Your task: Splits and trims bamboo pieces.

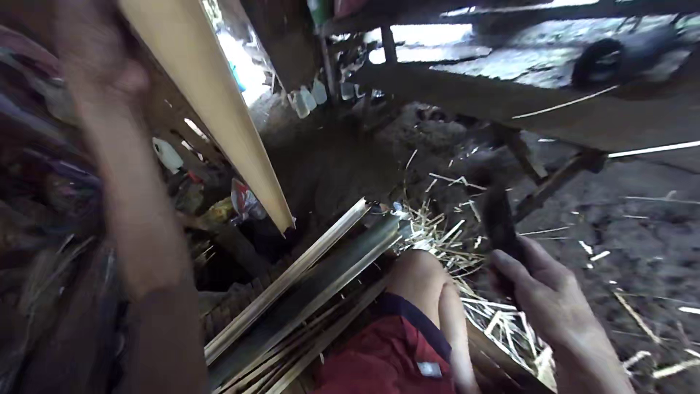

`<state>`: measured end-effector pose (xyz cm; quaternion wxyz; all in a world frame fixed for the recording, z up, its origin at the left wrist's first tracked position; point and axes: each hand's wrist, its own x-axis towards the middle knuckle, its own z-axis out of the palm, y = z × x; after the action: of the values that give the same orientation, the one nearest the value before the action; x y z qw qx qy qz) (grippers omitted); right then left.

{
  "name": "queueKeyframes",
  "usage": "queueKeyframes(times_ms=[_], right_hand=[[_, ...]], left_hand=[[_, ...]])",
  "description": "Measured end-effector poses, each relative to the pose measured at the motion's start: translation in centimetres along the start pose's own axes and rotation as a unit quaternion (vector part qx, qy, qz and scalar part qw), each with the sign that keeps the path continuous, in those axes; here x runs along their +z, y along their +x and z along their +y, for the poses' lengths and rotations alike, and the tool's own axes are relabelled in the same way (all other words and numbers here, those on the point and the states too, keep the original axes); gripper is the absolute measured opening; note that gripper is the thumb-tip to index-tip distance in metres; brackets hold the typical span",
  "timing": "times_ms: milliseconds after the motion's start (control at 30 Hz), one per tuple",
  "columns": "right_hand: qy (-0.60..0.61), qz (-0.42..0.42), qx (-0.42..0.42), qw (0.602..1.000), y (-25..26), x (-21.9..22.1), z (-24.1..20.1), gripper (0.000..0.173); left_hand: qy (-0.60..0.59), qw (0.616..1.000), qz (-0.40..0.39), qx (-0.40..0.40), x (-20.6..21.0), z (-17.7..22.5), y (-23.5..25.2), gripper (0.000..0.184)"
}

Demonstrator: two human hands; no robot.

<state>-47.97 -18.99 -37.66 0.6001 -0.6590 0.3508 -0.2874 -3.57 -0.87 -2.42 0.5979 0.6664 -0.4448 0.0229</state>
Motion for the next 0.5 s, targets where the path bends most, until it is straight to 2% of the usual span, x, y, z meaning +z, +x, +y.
queueKeyframes(times_ms=[33,67,100,167,267,300,400,500], right_hand=[[-0.016,0.001,-0.013,1.000,0.2,-0.3,-1.7,0.032],[-0.021,0.005,-0.037,0.999,0.4,-0.6,-3.6,0.027],[-0.008,0.015,-0.081,0.997,0.7,-1.0,-5.8,0.023],[0.075,0.035,-0.213,0.973,1.3,-1.5,-10.7,0.018],[0.124,0.004,-0.357,0.926,1.0,-1.9,-18.4,0.022],[0.104,-0.008,-0.380,0.919,0.7,-1.8,-20.5,0.024],[0.029,-0.027,-0.408,0.912,-0.2,-1.6,-25.0,0.029],[-0.013,-0.047,-0.377,0.925,-0.9,-2.4,-27.1,0.028]], left_hand=[[0.014,1.000,0.003,-0.017,3.1,0.4,-3.1,0.020],[0.014,0.999,0.000,-0.034,5.3,0.3,-5.7,0.043],[0.010,0.998,0.011,-0.054,7.3,0.3,-7.8,0.052],[0.027,0.996,0.012,-0.082,9.6,-0.1,-10.5,0.061],[-0.011,0.994,-0.087,-0.065,11.2,-1.6,-12.5,0.067],[-0.047,0.988,-0.138,-0.055,11.7,-2.5,-12.6,0.071],[-0.119,0.957,-0.261,-0.038,14.0,-4.8,-12.2,0.104],[-0.113,0.944,-0.306,-0.045,16.1,-5.0,-13.2,0.107]])
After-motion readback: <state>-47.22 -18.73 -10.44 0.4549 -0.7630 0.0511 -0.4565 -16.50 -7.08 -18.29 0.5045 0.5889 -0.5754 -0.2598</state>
